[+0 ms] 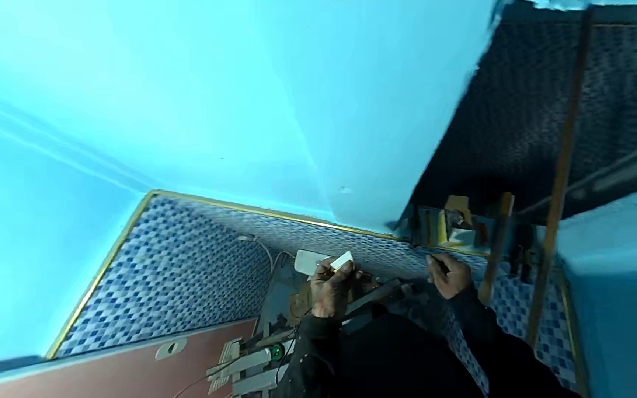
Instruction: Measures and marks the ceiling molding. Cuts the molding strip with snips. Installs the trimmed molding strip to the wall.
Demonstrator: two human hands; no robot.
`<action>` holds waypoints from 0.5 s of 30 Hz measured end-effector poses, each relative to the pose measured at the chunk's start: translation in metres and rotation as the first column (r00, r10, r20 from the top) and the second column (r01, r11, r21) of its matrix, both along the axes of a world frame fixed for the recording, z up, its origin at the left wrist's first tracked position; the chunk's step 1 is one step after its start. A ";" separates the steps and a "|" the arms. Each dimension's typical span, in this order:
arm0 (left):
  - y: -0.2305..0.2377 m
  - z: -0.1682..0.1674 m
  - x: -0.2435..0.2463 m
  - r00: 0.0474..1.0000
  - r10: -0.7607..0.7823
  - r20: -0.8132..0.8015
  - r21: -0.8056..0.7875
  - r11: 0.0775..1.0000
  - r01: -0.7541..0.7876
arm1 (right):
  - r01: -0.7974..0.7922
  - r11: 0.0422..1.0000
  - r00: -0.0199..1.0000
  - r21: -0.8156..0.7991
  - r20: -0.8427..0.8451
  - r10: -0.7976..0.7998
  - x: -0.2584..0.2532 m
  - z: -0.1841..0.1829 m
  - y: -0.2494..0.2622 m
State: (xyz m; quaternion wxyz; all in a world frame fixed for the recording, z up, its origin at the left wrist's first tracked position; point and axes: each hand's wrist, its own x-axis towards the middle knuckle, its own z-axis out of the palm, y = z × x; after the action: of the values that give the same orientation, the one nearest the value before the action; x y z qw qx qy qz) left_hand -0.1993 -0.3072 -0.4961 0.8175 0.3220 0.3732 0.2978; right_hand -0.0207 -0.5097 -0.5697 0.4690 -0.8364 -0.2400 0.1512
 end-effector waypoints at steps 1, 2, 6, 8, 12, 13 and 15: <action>0.004 0.004 0.000 1.000 0.013 0.024 -0.016 1.000 -0.013 | -0.038 0.995 0.999 0.096 0.002 0.038 -0.016 0.010 0.017; 0.008 0.009 -0.001 0.999 0.023 0.048 -0.031 0.999 -0.021 | -0.087 0.978 0.996 0.189 0.007 0.088 -0.030 0.021 0.033; 0.023 0.025 -0.002 0.994 0.036 0.105 -0.040 0.999 -0.032 | -0.308 0.857 0.951 0.413 0.109 0.289 -0.068 0.065 0.091; 0.030 0.035 0.000 0.992 0.019 0.126 -0.009 1.000 -0.018 | -0.369 0.804 0.930 0.467 0.192 0.315 -0.076 0.085 0.119; 0.043 0.062 0.005 0.986 -0.057 0.155 0.059 0.997 0.048 | -0.333 0.789 0.925 0.517 0.340 0.168 -0.076 0.123 0.159; 0.047 0.070 0.005 0.984 -0.084 0.156 0.107 0.992 0.067 | -0.329 0.785 0.915 0.525 0.382 0.128 -0.073 0.133 0.165; 0.066 0.084 0.008 0.966 -0.153 0.207 0.284 0.955 0.090 | -0.360 0.769 0.860 0.528 0.507 0.054 -0.063 0.160 0.177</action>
State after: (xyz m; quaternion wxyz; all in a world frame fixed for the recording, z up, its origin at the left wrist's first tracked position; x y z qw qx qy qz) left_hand -0.1910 -0.2414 -0.4119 0.8196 0.4177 0.2122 0.3298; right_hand -0.0836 -0.3327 -0.4102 0.6199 -0.6197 -0.4737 -0.0855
